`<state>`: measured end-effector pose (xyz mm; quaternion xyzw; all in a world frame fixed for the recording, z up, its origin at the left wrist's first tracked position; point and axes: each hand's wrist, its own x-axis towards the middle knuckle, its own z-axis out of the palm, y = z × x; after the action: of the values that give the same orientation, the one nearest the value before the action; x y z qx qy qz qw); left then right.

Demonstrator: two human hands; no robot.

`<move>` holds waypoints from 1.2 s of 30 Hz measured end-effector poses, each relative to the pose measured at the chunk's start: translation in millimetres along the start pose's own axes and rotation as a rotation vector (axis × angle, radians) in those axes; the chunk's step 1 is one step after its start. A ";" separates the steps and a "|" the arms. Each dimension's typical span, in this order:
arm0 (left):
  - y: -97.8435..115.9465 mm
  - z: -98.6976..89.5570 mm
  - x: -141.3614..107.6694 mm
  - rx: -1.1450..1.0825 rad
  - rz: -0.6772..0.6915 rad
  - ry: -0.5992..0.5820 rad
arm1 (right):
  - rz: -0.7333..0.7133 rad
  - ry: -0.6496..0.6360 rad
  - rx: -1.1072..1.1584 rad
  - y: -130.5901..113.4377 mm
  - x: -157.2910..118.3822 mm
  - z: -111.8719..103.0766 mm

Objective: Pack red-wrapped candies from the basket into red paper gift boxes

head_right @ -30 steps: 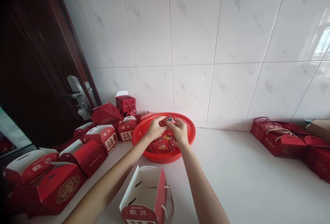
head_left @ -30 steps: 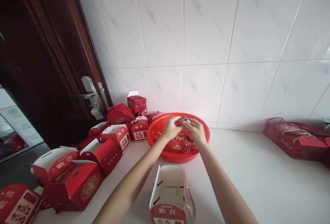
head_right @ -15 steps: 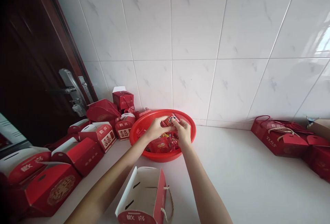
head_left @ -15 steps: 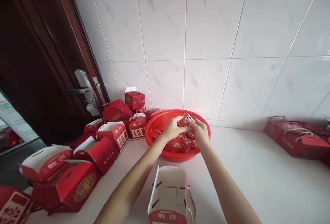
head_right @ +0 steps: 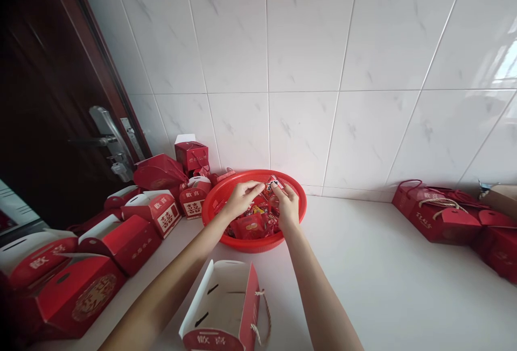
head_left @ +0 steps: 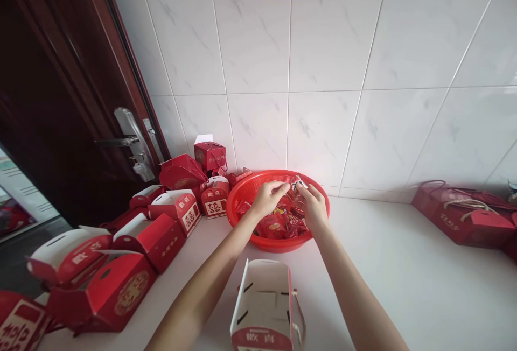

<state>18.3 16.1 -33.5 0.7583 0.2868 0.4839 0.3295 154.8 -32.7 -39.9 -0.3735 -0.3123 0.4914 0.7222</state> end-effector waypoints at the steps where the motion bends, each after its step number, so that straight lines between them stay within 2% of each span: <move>1: -1.5 -0.5 0.6 0.021 0.014 0.010 | 0.000 0.006 -0.006 -0.6 -0.5 0.3; 7: -1.6 -1.3 -0.2 0.087 0.040 -0.021 | -0.014 -0.004 0.004 -3.8 -4.6 1.6; 17: 6.5 -4.0 0.8 0.028 0.022 -0.094 | 0.019 0.010 0.123 0.4 0.9 -1.3; 28: 7.5 -1.9 1.5 -0.073 -0.027 -0.082 | 0.053 -0.060 0.079 -1.6 -0.5 1.1; 32: 2.2 -0.2 3.0 -0.083 -0.080 -0.050 | 0.030 0.014 0.108 -0.3 -1.3 2.5; 36: -13.2 -1.3 3.7 0.013 -0.204 -0.008 | 0.020 0.209 0.167 2.2 2.7 -0.4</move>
<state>17.0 27.4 -41.3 0.7292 0.3642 0.4430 0.3732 154.9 -29.7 -41.8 -0.3645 -0.1897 0.4814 0.7742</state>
